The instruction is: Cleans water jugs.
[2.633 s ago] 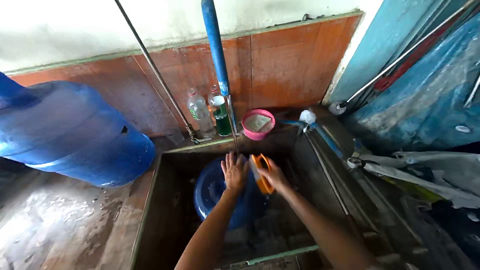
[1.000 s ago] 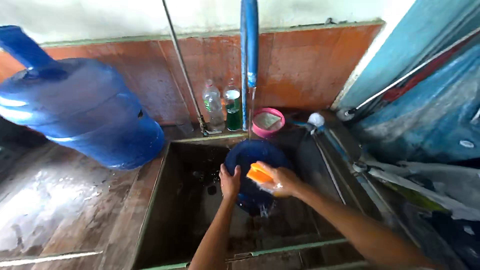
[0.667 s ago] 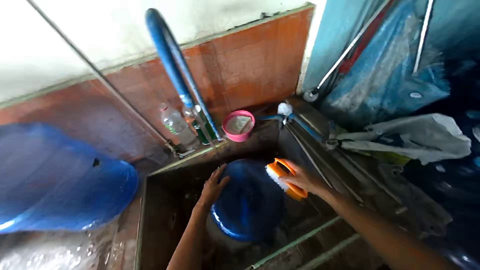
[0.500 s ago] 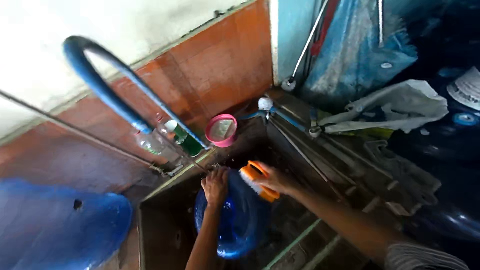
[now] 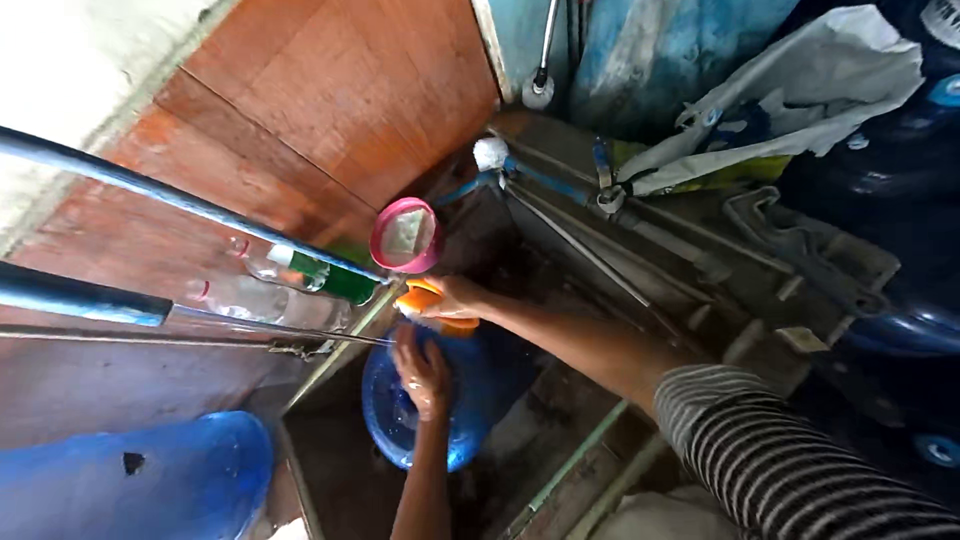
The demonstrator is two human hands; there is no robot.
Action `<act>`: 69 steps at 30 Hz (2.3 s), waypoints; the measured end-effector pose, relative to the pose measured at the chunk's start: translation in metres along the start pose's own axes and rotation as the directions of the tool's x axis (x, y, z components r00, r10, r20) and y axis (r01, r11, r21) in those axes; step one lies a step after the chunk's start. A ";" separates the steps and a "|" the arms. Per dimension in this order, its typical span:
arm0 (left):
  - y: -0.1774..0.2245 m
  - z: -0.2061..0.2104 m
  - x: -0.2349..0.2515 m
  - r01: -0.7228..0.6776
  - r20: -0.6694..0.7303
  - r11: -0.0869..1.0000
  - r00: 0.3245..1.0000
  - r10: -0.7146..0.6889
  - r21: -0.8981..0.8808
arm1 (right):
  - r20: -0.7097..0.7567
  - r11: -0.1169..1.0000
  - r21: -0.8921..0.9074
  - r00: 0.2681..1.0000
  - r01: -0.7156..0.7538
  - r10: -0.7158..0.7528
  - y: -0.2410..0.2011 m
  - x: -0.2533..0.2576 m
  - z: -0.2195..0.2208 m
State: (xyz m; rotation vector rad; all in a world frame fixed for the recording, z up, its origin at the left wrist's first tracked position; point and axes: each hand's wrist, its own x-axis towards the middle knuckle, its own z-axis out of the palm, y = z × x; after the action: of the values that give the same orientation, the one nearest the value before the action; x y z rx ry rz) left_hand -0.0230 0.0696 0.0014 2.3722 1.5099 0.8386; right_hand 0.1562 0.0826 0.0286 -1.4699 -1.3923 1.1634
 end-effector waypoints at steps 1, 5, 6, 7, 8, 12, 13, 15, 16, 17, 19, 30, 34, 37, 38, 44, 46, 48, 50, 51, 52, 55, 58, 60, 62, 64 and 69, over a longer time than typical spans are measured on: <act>-0.006 -0.006 0.016 0.190 -0.011 0.979 0.982 -0.189 0.078 | -0.022 1.000 0.003 1.000 0.006 -0.006 0.003 -0.005 0.007; -0.021 -0.016 0.043 0.458 0.045 0.863 0.878 -0.477 0.213 | -0.017 1.000 0.024 1.000 0.010 -0.010 0.001 -0.050 0.022; -0.014 -0.015 0.031 0.368 0.077 0.903 0.917 -0.392 0.221 | 0.003 1.000 -0.020 1.000 0.014 -0.013 -0.008 -0.046 0.018; -0.005 -0.013 0.013 0.232 0.118 0.949 0.958 -0.261 0.213 | 0.043 0.996 -0.092 0.999 0.014 -0.010 -0.020 -0.034 0.012; 0.004 -0.008 -0.005 0.067 0.142 0.985 0.986 -0.090 0.162 | 0.102 0.985 -0.174 0.995 0.011 0.007 -0.032 -0.017 0.004; 0.010 0.005 -0.028 -0.179 0.053 0.983 0.983 0.177 0.040 | 0.162 0.978 -0.207 0.986 0.000 0.034 -0.039 0.044 -0.013; 0.002 -0.002 -0.022 -0.048 0.038 0.994 0.998 0.045 0.095 | 0.132 0.994 -0.109 0.991 -0.008 0.023 -0.025 0.045 -0.013; -0.021 -0.010 -0.010 0.147 0.036 0.971 0.987 -0.156 0.191 | 0.031 0.994 0.097 0.998 -0.059 0.056 0.030 0.031 0.000; -0.029 -0.013 -0.009 0.172 0.039 0.966 0.982 -0.183 0.193 | -0.005 0.976 0.179 0.992 -0.126 0.129 0.065 0.017 0.011; -0.034 -0.016 -0.010 0.167 0.036 0.970 0.984 -0.176 0.176 | -0.049 0.945 0.248 0.972 -0.211 0.230 0.099 0.001 0.023; -0.046 -0.024 -0.011 0.141 0.044 0.981 0.988 -0.148 0.133 | -0.085 0.861 0.370 0.910 -0.350 0.406 0.138 -0.029 0.039; -0.030 -0.015 0.007 0.029 0.143 0.994 0.989 -0.044 0.109 | -0.105 0.949 0.291 0.982 -0.123 0.160 0.064 -0.016 0.022; -0.011 -0.014 0.006 0.026 0.154 0.996 0.987 -0.040 0.090 | -0.068 0.914 0.318 0.955 -0.252 0.287 0.052 -0.037 0.007; 0.004 -0.009 -0.019 -0.234 0.255 0.966 0.933 0.255 -0.111 | 0.012 0.983 0.051 0.985 -0.175 0.175 -0.001 -0.011 -0.012; 0.011 -0.007 -0.026 -0.291 0.289 0.942 0.899 0.329 -0.169 | 0.043 0.980 -0.111 0.985 -0.164 0.170 -0.021 0.001 -0.013; 0.041 -0.005 -0.057 -0.453 0.443 0.863 0.741 0.504 -0.224 | 0.202 0.833 -0.541 0.979 0.115 -0.004 -0.079 0.010 0.060; 0.048 -0.010 -0.054 -0.342 0.652 0.920 0.656 0.379 -0.190 | 0.355 0.803 -0.521 0.929 0.289 -0.103 -0.088 -0.004 0.086; 0.051 -0.012 -0.061 -0.368 0.659 0.918 0.657 0.367 -0.144 | 0.311 0.853 -0.472 0.947 0.223 -0.076 -0.093 -0.005 0.084; 0.051 -0.012 -0.081 -0.400 0.450 0.915 0.807 0.381 -0.058 | 0.136 0.895 -0.445 0.990 0.021 0.044 -0.090 0.011 0.067; 0.047 -0.010 -0.090 -0.356 0.353 0.933 0.881 0.315 0.056 | 0.070 0.884 -0.466 0.996 -0.024 0.063 -0.085 0.018 0.063; 0.041 -0.008 -0.095 -0.264 0.265 0.951 0.940 0.216 0.161 | 0.048 0.864 -0.504 0.998 -0.004 0.032 -0.078 0.016 0.061; 0.024 -0.012 -0.091 0.022 0.093 0.980 0.995 -0.041 0.198 | 0.203 0.807 -0.571 0.978 0.150 -0.038 -0.063 -0.036 0.056; 0.004 -0.025 -0.084 0.243 -0.021 0.948 0.970 -0.244 0.205 | 0.191 0.847 -0.527 0.981 0.069 0.039 -0.050 -0.097 0.037; -0.003 -0.033 -0.078 0.428 -0.006 0.874 0.899 -0.438 0.231 | 0.038 0.883 -0.460 0.991 -0.098 0.129 -0.025 -0.135 0.011; -0.004 -0.034 -0.077 0.455 0.035 0.845 0.875 -0.483 0.283 | -0.114 0.868 -0.395 0.953 -0.302 0.280 0.024 -0.158 -0.016; -0.007 -0.033 -0.090 0.304 0.097 0.902 0.933 -0.347 0.307 | -0.168 0.828 -0.347 0.898 -0.439 0.406 0.079 -0.175 -0.031; -0.066 -0.058 -0.095 0.150 0.123 0.956 0.975 -0.185 0.250 | -0.099 0.778 -0.404 0.869 -0.481 0.485 0.109 -0.215 -0.035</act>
State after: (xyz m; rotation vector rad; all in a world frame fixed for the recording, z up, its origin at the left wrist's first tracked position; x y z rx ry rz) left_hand -0.1360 0.0085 -0.0148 2.3607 1.8086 0.4560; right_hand 0.2249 -0.1396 -0.0443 -2.2340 -1.3633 1.2201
